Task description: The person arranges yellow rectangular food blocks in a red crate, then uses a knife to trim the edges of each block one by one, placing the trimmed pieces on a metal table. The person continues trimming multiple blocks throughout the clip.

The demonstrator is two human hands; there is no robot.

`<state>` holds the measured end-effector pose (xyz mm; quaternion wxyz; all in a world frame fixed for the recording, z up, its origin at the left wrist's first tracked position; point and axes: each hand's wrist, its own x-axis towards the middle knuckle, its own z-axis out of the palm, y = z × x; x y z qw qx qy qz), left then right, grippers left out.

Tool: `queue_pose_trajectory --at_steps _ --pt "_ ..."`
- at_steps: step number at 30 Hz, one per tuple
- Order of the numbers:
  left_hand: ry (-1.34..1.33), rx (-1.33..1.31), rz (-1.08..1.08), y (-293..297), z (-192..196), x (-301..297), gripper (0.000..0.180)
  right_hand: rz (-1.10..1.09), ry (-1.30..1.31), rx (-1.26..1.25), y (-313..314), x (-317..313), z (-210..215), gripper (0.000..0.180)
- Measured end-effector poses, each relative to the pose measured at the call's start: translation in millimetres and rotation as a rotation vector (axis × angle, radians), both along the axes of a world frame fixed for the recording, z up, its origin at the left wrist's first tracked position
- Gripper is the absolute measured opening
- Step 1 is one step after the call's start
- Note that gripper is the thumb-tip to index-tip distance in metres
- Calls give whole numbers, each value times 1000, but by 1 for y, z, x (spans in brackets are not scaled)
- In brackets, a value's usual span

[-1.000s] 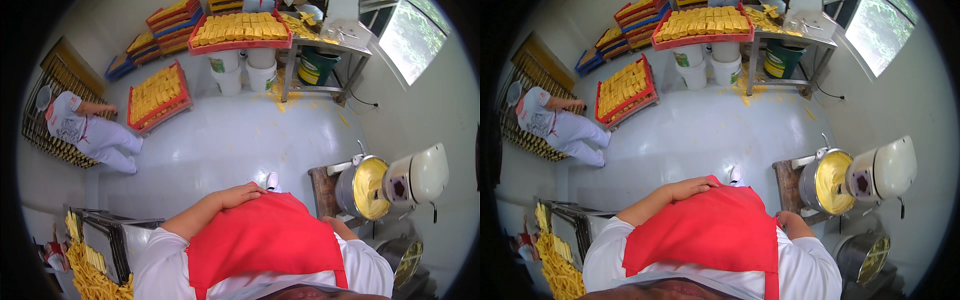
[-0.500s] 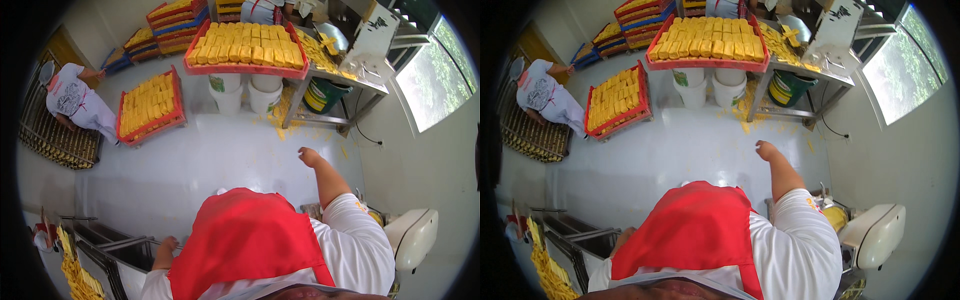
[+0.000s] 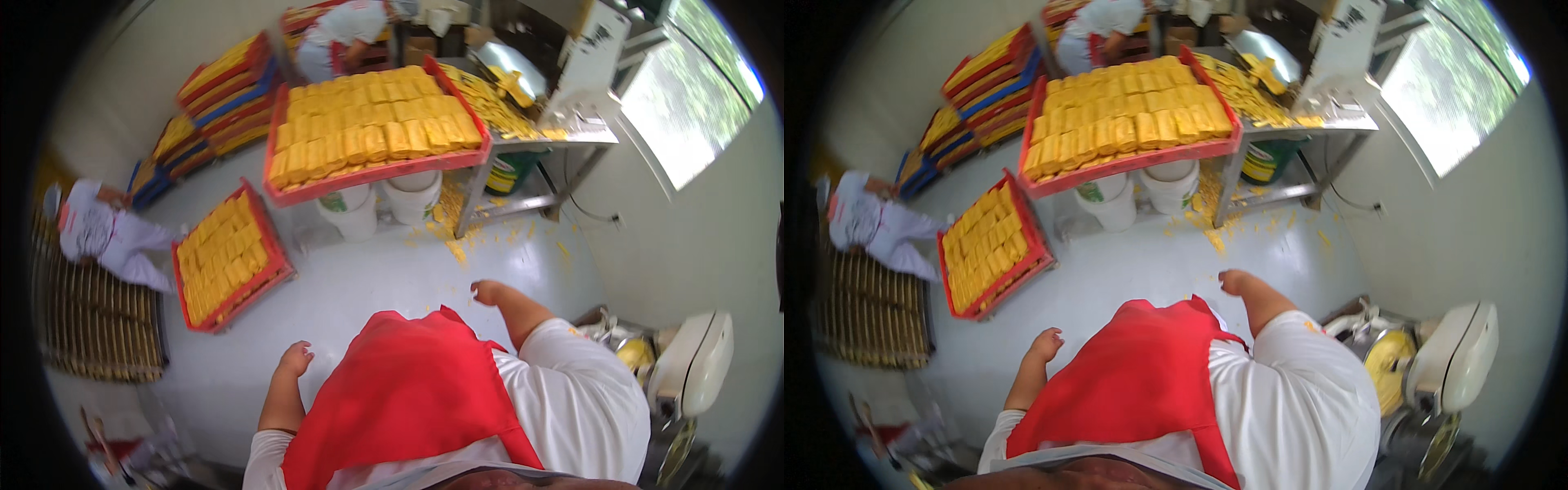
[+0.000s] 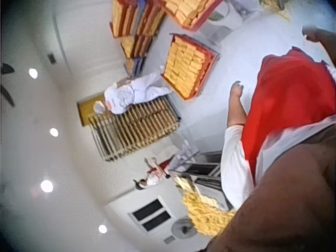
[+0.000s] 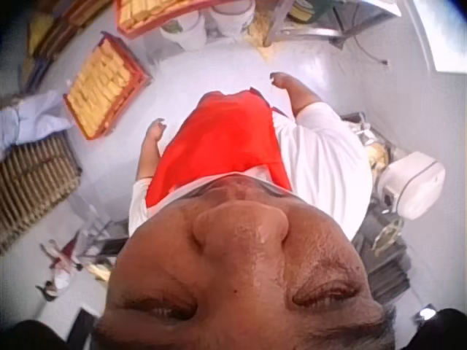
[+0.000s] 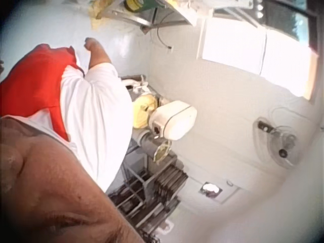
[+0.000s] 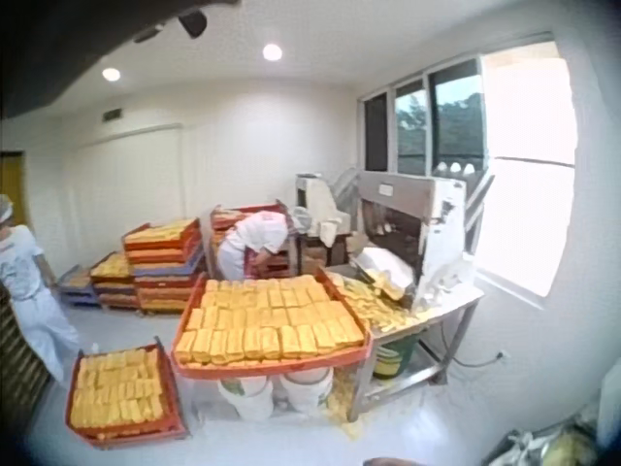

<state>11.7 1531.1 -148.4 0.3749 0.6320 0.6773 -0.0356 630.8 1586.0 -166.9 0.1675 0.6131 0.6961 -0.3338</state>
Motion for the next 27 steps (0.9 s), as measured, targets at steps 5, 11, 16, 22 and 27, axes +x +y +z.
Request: queue_pose_trajectory --at_steps 5,11,16,22,27 --pt "104 118 21 80 8 -9 39 35 -82 -102 48 28 8 45" --pt "80 -398 -162 97 -76 9 33 227 12 -255 91 16 9 45" --pt "-39 -416 -361 161 -67 79 30 140 53 -174 128 43 31 45" --pt "-44 -206 -687 302 -14 171 27 -241 70 -13 143 95 30 42" --pt "-254 -51 -769 409 60 299 31 -463 39 11 85 113 17 41"
